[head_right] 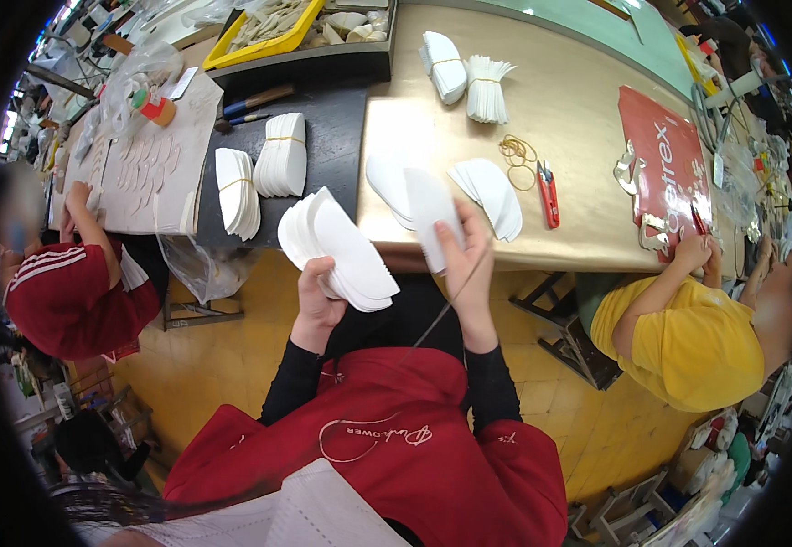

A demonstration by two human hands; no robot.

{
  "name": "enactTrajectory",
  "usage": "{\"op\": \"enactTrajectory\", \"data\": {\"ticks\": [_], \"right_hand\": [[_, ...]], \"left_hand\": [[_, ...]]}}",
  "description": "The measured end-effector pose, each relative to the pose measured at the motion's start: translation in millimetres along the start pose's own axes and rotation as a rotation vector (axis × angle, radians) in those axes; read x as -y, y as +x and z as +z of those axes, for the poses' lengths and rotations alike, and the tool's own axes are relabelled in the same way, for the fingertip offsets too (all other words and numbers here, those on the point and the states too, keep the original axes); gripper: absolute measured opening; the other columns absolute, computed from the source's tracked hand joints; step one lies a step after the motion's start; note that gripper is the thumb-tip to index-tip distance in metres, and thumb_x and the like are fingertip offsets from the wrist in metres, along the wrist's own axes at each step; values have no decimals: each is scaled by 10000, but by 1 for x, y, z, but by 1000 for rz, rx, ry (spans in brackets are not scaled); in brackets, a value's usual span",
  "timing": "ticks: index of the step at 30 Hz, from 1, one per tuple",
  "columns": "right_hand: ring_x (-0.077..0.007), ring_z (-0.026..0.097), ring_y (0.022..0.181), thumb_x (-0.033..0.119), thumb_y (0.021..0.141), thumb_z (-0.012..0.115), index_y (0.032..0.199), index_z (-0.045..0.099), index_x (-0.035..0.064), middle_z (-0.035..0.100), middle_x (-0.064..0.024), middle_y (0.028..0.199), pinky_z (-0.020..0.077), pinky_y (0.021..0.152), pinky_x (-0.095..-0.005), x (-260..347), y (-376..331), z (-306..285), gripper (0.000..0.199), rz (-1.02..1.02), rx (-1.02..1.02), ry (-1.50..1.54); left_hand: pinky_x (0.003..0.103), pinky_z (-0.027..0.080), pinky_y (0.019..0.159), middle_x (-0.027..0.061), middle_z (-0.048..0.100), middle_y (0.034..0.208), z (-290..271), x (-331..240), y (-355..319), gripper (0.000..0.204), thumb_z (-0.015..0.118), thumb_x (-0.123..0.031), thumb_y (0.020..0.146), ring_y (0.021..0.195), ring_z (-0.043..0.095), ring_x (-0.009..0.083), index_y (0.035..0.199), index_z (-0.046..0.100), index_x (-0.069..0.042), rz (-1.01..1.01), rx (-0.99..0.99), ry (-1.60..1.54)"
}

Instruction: The person stacks white fabric pieces on a table, aligns them, and secures them with a rubber band. The person repeats this process with additional pieces, creating multiple bundles.

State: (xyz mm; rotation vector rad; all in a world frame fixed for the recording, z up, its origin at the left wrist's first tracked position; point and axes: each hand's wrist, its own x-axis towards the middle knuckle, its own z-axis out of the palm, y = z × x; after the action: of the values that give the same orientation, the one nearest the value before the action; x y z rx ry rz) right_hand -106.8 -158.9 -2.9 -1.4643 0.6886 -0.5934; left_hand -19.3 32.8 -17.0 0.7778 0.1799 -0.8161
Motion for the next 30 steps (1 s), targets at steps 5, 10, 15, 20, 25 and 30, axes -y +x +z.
{"op": "enactTrajectory", "data": {"ticks": [5, 10, 15, 20, 25, 30], "right_hand": [[-250, 529, 1145, 140, 905, 652, 1266, 590, 1, 586, -150, 1207, 390, 1012, -359, -17, 51, -53, 392, -209, -190, -436], [-337, 447, 1237, 148, 859, 681, 1227, 625, 46, 472, -180, 1344, 351, 1058, -429, -19, 49, -53, 386, -355, -230, -838], [-125, 589, 966, 11, 849, 680, 1309, 545, -5, 569, -77, 1156, 506, 803, -255, 2, -11, -4, 479, 105, 360, 173], [-126, 612, 989, 30, 896, 672, 1255, 550, -58, 643, -80, 1098, 501, 851, -260, 4, -27, 26, 389, 290, 343, 366], [-125, 623, 993, 75, 938, 629, 1265, 537, -56, 660, -96, 1115, 487, 894, -263, 11, -19, 27, 365, 360, 293, 474], [-129, 630, 983, 79, 967, 572, 1321, 491, -41, 653, -105, 1136, 495, 876, -266, 32, 9, 33, 382, 181, 187, 393]], "left_hand": [[432, 534, 944, 149, 645, 1159, -1, -2, 0, 561, 629, -176, 779, 1052, 653, 295, 1291, 496, 10, -56, -13, -50], [407, 543, 920, 140, 619, 1194, 1, 3, 5, 564, 632, -121, 821, 1078, 643, 261, 1336, 451, 22, -57, 22, -26], [391, 531, 933, 131, 602, 1220, 11, 8, 8, 582, 637, -41, 814, 1101, 624, 246, 1358, 437, 6, -26, 11, 22], [384, 529, 929, 138, 589, 1239, 22, 4, 8, 593, 658, -36, 819, 1114, 615, 242, 1364, 429, 1, -22, -9, 31], [403, 535, 928, 151, 600, 1225, 23, -2, 4, 565, 655, -63, 820, 1117, 619, 261, 1339, 448, 17, -5, -21, 41], [393, 561, 866, 163, 638, 1141, 16, -4, 4, 530, 655, -59, 822, 1037, 659, 268, 1312, 470, 23, 4, 4, 80]]}}
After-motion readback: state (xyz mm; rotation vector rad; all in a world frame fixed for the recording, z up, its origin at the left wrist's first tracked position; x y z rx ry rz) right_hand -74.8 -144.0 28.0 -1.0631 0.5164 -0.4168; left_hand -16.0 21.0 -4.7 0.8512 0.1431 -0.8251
